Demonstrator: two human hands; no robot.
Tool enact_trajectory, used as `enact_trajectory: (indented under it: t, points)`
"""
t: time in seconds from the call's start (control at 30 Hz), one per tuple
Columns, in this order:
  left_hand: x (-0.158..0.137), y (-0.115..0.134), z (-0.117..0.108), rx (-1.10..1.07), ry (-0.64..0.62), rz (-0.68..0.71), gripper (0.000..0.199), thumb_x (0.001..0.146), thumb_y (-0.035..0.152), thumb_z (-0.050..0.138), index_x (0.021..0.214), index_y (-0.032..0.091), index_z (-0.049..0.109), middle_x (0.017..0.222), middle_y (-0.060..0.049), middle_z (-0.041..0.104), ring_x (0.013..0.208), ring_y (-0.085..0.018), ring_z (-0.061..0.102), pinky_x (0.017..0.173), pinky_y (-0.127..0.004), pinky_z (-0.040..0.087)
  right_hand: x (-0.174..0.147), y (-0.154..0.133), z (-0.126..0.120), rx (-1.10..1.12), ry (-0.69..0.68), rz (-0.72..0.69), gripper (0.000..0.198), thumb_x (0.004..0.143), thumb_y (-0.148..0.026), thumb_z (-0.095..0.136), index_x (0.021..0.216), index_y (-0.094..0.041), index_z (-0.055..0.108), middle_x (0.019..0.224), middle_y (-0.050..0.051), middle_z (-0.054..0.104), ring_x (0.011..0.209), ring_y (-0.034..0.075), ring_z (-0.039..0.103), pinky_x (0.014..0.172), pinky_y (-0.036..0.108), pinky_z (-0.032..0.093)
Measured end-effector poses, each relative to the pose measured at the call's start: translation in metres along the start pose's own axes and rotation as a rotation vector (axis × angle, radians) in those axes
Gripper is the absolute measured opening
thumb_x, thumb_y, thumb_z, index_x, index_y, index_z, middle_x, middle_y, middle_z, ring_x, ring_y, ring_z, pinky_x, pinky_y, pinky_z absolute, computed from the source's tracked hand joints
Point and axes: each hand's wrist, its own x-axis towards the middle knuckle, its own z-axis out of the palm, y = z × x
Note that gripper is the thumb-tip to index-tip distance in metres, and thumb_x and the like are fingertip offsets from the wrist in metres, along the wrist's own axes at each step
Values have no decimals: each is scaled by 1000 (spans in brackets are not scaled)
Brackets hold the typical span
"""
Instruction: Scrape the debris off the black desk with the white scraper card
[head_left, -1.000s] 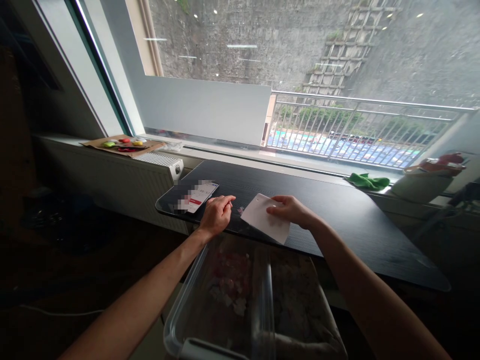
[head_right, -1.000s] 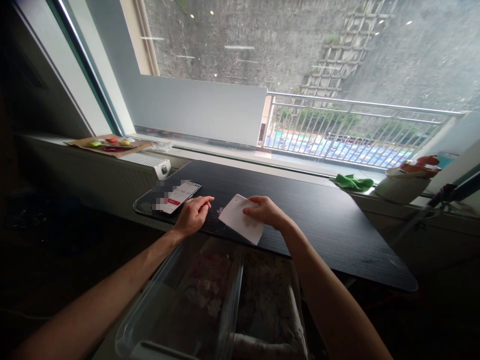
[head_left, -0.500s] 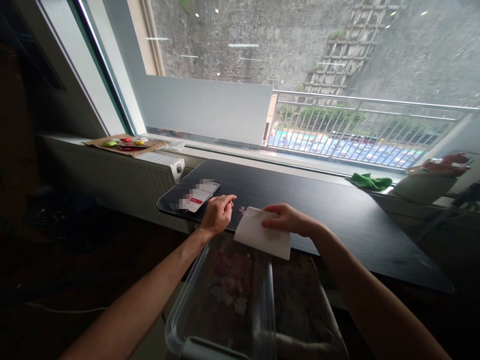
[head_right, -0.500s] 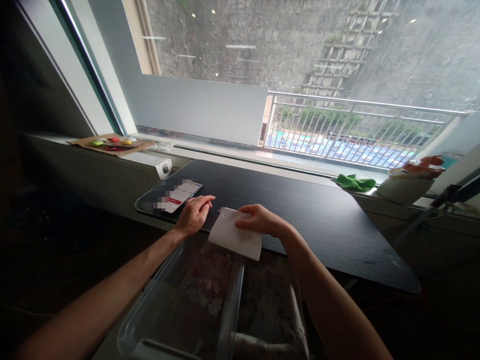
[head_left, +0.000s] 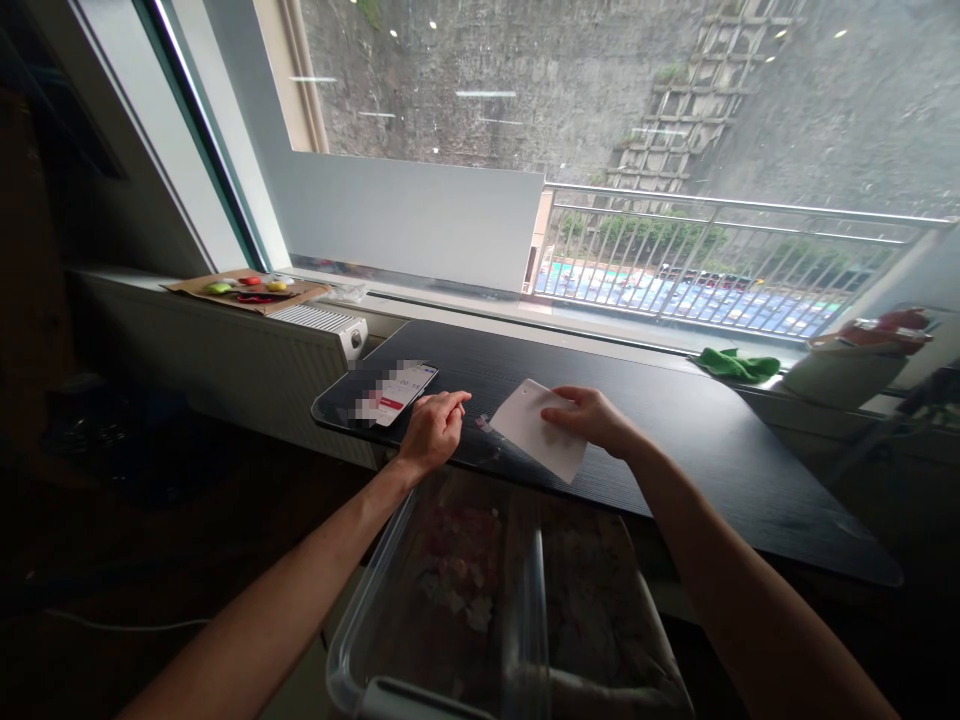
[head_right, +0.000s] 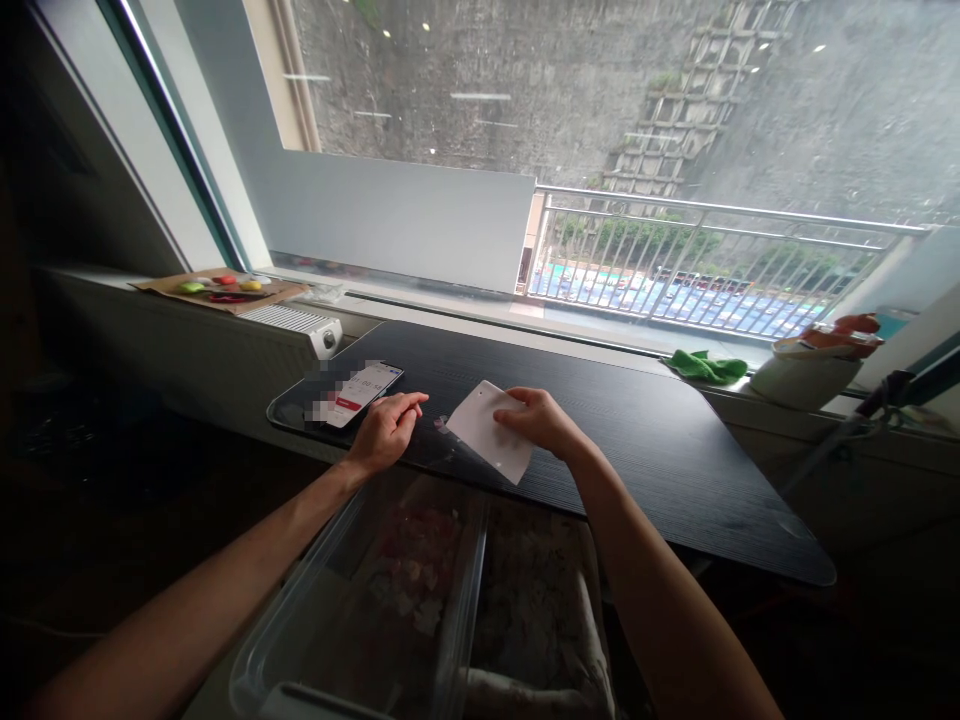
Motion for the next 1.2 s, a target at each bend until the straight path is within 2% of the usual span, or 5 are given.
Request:
enact_trajectory:
  t: [0.17, 0.37, 0.67, 0.97, 1.2]
  points:
    - [0, 1, 0, 4, -5, -2, 28, 81, 10, 42, 99, 17, 62, 79, -2, 66, 78, -18, 62, 83, -36, 45, -2, 3, 3, -12, -72, 3, 26, 73, -19, 68, 99, -16, 68, 82, 4, 73, 64, 15, 67, 53, 23, 55]
    - [1, 1, 0, -1, -12, -6, 28, 81, 9, 41, 99, 17, 62, 80, -3, 66, 79, -18, 62, 84, -36, 45, 0, 7, -4, 15, -11, 76, 28, 72, -19, 69, 99, -14, 67, 79, 5, 72, 62, 16, 66, 53, 24, 55]
    - [1, -1, -1, -6, -9, 5, 28, 82, 10, 42, 100, 16, 62, 80, -3, 66, 78, -18, 62, 82, -35, 46, -2, 2, 21, 59, -162, 81, 23, 72, -18, 68, 94, -13, 68, 75, 3, 71, 62, 13, 63, 53, 20, 50]
    - [1, 1, 0, -1, -8, -7, 27, 82, 11, 42, 99, 18, 62, 81, -2, 67, 79, -17, 62, 84, -35, 46, -1, 6, 7, 70, -153, 110, 28, 67, -20, 72, 95, -14, 69, 79, 5, 72, 66, 16, 65, 57, 23, 53]
    - [1, 1, -1, -4, -12, -2, 27, 82, 11, 41, 99, 18, 62, 80, -3, 67, 79, -18, 62, 82, -34, 47, -1, 1, 23, 84, -255, 89, 27, 68, -22, 72, 94, -14, 69, 79, 3, 72, 66, 14, 64, 56, 20, 50]
